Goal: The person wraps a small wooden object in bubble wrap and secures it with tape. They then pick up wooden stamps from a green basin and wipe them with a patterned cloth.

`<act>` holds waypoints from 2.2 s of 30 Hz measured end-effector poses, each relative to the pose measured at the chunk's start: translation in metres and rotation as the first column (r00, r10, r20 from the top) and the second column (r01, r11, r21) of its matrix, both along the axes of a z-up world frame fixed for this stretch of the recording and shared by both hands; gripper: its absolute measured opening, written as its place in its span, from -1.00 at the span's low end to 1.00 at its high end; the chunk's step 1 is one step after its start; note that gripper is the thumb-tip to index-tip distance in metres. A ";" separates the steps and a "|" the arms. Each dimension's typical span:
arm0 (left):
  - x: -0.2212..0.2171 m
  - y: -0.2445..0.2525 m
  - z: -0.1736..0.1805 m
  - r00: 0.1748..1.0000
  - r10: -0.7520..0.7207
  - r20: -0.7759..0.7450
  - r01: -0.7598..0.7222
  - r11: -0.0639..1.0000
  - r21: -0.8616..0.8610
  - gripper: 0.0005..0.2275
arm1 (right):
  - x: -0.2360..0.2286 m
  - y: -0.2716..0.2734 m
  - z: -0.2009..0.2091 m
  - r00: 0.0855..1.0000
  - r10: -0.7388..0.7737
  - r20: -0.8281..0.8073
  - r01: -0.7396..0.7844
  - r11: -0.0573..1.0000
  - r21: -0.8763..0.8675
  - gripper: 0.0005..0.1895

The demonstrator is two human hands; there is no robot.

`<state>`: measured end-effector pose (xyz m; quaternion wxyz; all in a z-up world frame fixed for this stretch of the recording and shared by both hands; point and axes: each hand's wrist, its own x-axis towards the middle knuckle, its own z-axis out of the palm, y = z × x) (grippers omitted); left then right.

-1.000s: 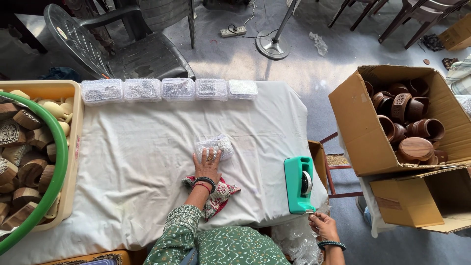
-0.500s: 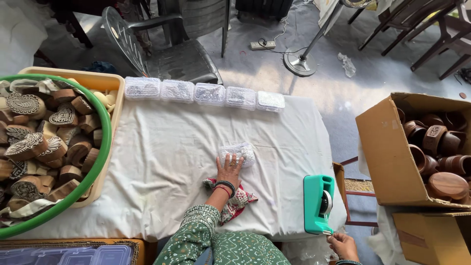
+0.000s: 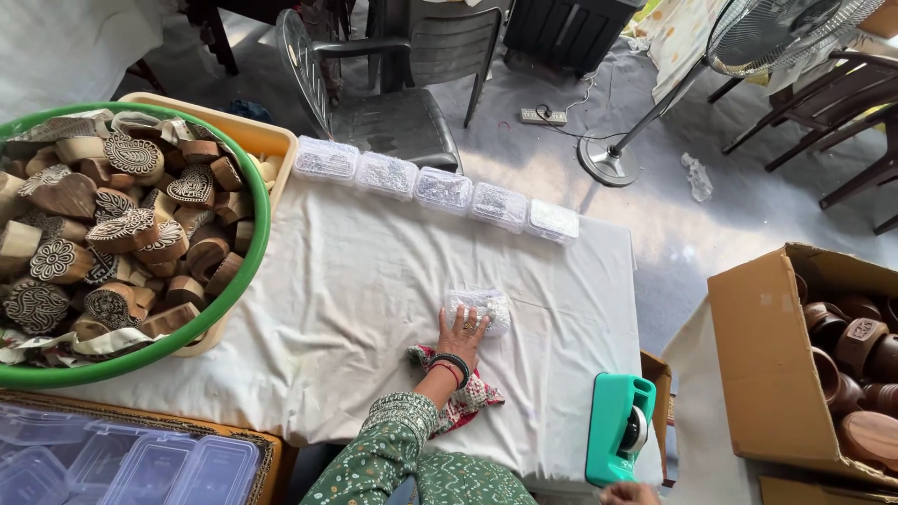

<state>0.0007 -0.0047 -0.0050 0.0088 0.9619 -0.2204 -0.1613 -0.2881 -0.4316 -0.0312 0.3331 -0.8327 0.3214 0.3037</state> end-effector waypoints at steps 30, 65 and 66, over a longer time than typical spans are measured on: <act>-0.002 -0.004 0.002 1.000 -0.005 -0.018 0.005 1.000 -0.008 -0.26 | 0.390 0.263 0.050 0.603 0.776 0.185 -0.697 0.625 -0.351 -0.77; 0.040 0.020 -0.099 0.782 0.535 -0.320 -0.561 0.381 -0.735 -0.52 | 0.341 0.206 -0.048 0.772 -0.034 0.635 -0.036 0.995 0.097 -0.28; 0.047 0.019 -0.114 0.721 0.567 -0.398 -0.633 0.305 -0.711 -0.47 | 0.344 0.208 -0.052 0.792 0.015 0.610 -0.085 0.993 0.086 -0.28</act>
